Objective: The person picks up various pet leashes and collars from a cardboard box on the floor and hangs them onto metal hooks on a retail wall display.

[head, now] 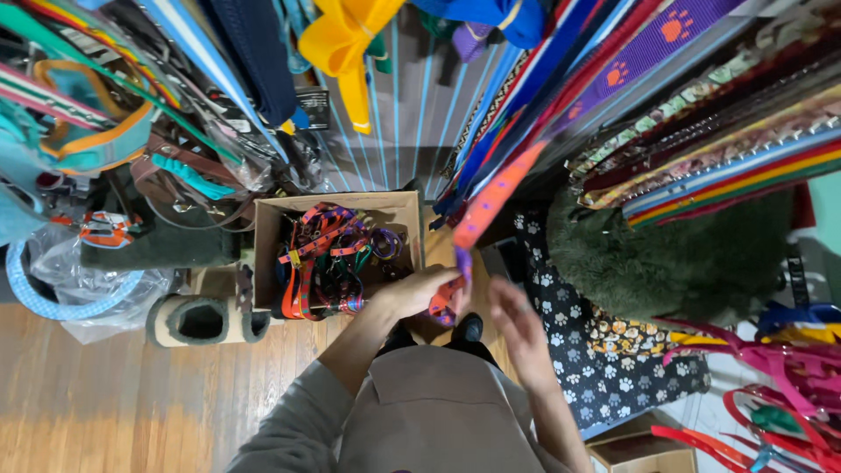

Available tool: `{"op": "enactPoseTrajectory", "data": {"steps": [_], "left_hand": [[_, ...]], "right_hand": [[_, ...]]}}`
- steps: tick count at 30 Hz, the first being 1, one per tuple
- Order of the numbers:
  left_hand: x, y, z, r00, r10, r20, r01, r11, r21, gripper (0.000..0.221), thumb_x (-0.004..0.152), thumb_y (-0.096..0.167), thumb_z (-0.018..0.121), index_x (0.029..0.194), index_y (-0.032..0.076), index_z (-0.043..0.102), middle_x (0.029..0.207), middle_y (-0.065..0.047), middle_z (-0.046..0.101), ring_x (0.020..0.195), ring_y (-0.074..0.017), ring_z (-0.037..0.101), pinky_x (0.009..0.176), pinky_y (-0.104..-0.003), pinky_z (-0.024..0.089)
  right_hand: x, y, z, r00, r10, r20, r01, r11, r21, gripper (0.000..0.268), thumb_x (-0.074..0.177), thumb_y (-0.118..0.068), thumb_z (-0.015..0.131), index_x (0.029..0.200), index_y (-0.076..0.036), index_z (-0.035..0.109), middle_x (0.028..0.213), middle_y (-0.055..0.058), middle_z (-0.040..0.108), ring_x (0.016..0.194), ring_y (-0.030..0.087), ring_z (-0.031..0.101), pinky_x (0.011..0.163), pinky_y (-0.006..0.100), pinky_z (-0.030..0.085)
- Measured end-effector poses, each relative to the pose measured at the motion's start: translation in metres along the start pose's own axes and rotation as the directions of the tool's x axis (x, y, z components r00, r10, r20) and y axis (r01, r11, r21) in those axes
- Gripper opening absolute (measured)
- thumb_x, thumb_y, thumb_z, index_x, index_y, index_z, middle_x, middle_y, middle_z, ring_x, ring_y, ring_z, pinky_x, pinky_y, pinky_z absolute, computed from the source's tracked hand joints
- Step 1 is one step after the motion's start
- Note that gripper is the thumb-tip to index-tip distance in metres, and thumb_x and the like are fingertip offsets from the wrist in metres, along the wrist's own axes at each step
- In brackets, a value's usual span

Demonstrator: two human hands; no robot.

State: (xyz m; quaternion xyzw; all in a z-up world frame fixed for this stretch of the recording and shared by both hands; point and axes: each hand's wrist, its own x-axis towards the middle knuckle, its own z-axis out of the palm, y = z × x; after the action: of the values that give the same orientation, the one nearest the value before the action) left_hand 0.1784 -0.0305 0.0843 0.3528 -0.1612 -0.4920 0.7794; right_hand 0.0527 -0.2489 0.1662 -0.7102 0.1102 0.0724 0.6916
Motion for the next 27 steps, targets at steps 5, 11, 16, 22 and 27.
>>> {"op": "enactPoseTrajectory", "data": {"steps": [5,11,16,22,27], "left_hand": [[0.044,-0.037,-0.005,0.952,-0.027,-0.306,0.112,0.958,0.263,0.034,0.106,0.015,0.076,0.077,-0.003,0.08,0.06,-0.013,0.067,0.042,-0.0139,0.054,0.046,-0.028,0.039],[0.062,-0.022,0.01,0.896,-0.051,-0.441,0.316,0.77,0.554,0.035,0.103,0.025,0.073,0.072,0.014,0.083,0.06,0.001,0.066,0.049,-0.0117,0.053,0.053,-0.026,0.04],[0.072,-0.021,0.02,0.928,0.074,-0.364,0.298,0.435,0.85,0.029,0.11,0.039,0.067,0.105,0.012,0.077,0.115,-0.01,0.083,0.111,-0.039,0.081,0.1,-0.053,0.062],[0.068,0.023,0.09,0.805,0.046,-0.591,0.093,0.975,0.203,0.075,0.114,0.075,0.064,0.129,0.003,0.081,0.115,-0.007,0.071,0.108,-0.0182,0.068,0.106,-0.037,0.062],[0.071,0.006,0.061,0.834,0.313,-0.455,-0.101,0.897,0.43,0.036,0.122,0.04,0.075,0.117,0.008,0.091,0.107,-0.005,0.09,0.097,-0.0113,0.077,0.093,-0.031,0.068]], "right_hand": [[0.06,-0.038,0.001,0.983,-0.157,0.094,0.163,0.984,-0.067,0.046,0.113,-0.01,0.078,0.158,-0.003,0.077,0.149,0.018,0.08,0.143,0.029,0.073,0.123,0.05,0.058],[0.102,-0.041,-0.009,0.971,-0.237,0.013,0.223,0.931,0.289,0.019,0.113,-0.01,0.079,0.128,0.001,0.075,0.102,0.013,0.079,0.097,0.019,0.076,0.102,0.038,0.057],[0.128,-0.021,-0.033,0.959,-0.196,0.202,0.042,0.808,0.587,0.016,0.126,-0.024,0.054,0.124,-0.009,0.061,0.083,-0.003,0.043,0.075,0.013,0.05,0.093,0.042,0.056],[0.139,-0.025,-0.036,0.945,-0.178,0.273,-0.08,0.686,0.723,0.052,0.124,-0.053,0.036,0.134,-0.01,0.063,0.08,-0.006,0.028,0.068,0.01,0.033,0.076,0.036,0.044],[0.126,-0.066,-0.033,0.972,-0.101,0.214,-0.029,0.847,0.531,0.107,0.113,-0.089,0.025,0.172,-0.005,0.056,0.138,0.013,0.078,0.133,0.02,0.076,0.129,0.046,0.055]]}}
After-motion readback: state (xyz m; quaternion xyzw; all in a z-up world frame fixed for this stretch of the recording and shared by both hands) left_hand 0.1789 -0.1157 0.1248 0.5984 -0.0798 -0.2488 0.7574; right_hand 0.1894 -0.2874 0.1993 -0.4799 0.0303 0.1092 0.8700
